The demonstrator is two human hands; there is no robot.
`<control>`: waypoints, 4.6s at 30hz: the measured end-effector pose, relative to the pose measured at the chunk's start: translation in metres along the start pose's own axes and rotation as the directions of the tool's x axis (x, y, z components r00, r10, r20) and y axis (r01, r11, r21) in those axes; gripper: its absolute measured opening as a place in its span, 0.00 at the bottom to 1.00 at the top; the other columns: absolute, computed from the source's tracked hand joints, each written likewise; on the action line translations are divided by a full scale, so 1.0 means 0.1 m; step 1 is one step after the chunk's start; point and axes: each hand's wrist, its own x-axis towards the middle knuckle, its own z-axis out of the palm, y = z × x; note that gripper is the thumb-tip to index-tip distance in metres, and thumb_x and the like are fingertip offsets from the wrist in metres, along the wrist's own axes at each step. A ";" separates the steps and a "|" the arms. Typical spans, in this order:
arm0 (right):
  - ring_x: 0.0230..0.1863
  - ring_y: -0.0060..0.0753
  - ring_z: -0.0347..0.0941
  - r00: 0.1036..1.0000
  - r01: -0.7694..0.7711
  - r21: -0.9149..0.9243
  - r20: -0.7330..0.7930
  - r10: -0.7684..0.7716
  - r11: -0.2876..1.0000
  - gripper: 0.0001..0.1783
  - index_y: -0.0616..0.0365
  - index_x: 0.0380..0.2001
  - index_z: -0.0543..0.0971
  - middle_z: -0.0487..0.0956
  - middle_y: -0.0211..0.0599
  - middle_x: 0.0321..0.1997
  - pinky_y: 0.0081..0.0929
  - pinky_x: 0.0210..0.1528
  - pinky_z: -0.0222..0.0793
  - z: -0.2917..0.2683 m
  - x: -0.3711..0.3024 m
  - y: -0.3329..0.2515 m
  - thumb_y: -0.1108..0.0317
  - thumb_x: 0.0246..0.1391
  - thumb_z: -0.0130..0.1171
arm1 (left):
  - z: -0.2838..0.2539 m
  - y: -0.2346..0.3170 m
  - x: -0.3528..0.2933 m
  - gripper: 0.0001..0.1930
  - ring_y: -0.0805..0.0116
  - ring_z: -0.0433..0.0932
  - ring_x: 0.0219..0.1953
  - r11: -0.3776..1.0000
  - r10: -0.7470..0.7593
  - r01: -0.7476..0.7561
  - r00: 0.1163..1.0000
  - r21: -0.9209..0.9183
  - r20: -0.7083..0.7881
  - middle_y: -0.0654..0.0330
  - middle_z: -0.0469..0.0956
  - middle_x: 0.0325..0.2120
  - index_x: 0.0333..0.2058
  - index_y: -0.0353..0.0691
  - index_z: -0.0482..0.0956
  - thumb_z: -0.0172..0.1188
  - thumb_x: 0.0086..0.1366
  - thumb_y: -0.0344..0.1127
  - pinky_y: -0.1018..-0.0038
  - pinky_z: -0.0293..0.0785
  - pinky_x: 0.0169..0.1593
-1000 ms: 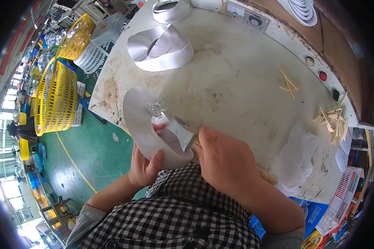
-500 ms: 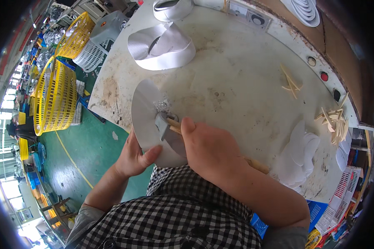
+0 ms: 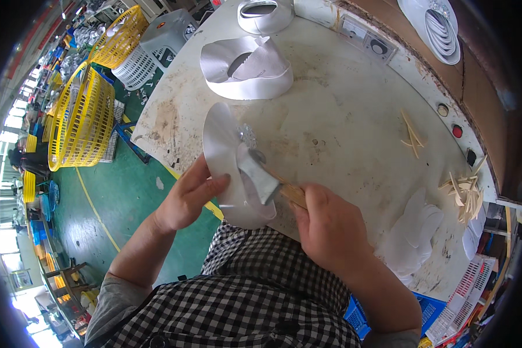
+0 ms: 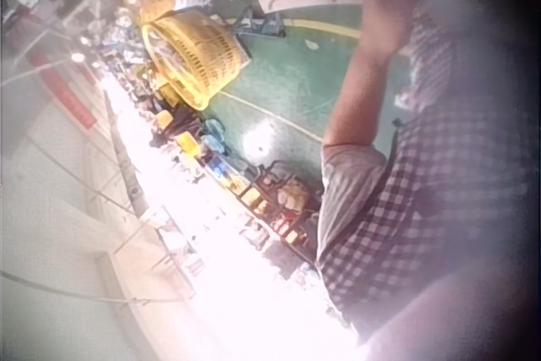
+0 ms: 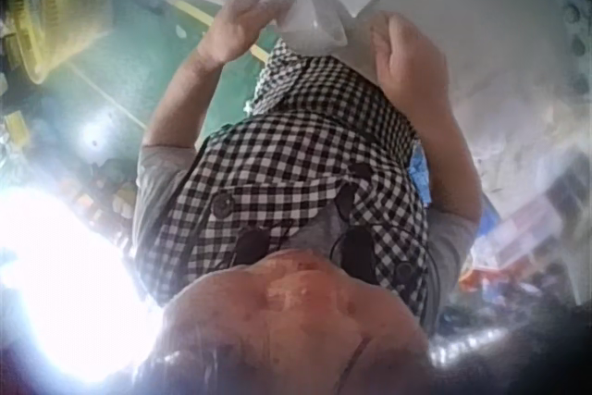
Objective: The person attaches and styles internal shoe components and linings onto white high-heel shoes by applying adhesive paste with a spatula brush, hammering seams, and shaping the counter of the shoes.
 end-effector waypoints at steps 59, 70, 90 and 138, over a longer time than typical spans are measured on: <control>0.29 0.55 0.76 0.978 -0.031 -0.088 0.202 0.048 0.996 0.12 0.61 0.38 0.71 0.77 0.47 0.29 0.45 0.31 0.71 -0.21 -0.34 0.08 0.65 0.56 0.58 | 0.55 -0.66 -0.37 0.19 0.50 0.75 0.52 0.405 0.560 -0.483 0.802 0.777 0.207 0.52 0.79 0.46 0.46 0.39 0.80 0.61 0.52 0.25 0.55 0.66 0.58; 0.30 0.55 0.75 0.980 -0.101 -0.093 0.160 0.115 0.991 0.10 0.61 0.33 0.70 0.76 0.48 0.28 0.47 0.31 0.71 -0.36 -0.38 0.05 0.65 0.58 0.56 | 0.56 -0.70 -0.37 0.20 0.52 0.76 0.50 0.391 0.551 -0.464 0.810 0.795 0.202 0.53 0.79 0.45 0.45 0.40 0.81 0.61 0.49 0.25 0.57 0.68 0.55; 0.31 0.55 0.76 0.978 -0.208 -0.181 -0.014 0.209 0.961 0.11 0.61 0.35 0.69 0.77 0.46 0.30 0.47 0.33 0.71 -0.34 -0.21 0.26 0.64 0.59 0.54 | 0.56 -0.02 0.21 0.06 0.60 0.81 0.32 0.757 0.469 -0.312 0.871 0.574 -0.145 0.52 0.81 0.31 0.36 0.39 0.78 0.64 0.60 0.26 0.70 0.75 0.35; 0.28 0.53 0.76 0.981 -0.040 -0.109 0.184 0.060 0.993 0.11 0.61 0.38 0.70 0.76 0.45 0.26 0.44 0.29 0.71 -0.10 -0.44 0.06 0.68 0.56 0.58 | 0.60 -0.32 -0.49 0.12 0.56 0.72 0.44 0.982 0.062 -0.012 0.962 0.186 -0.267 0.50 0.71 0.41 0.46 0.30 0.72 0.51 0.67 0.30 0.67 0.68 0.49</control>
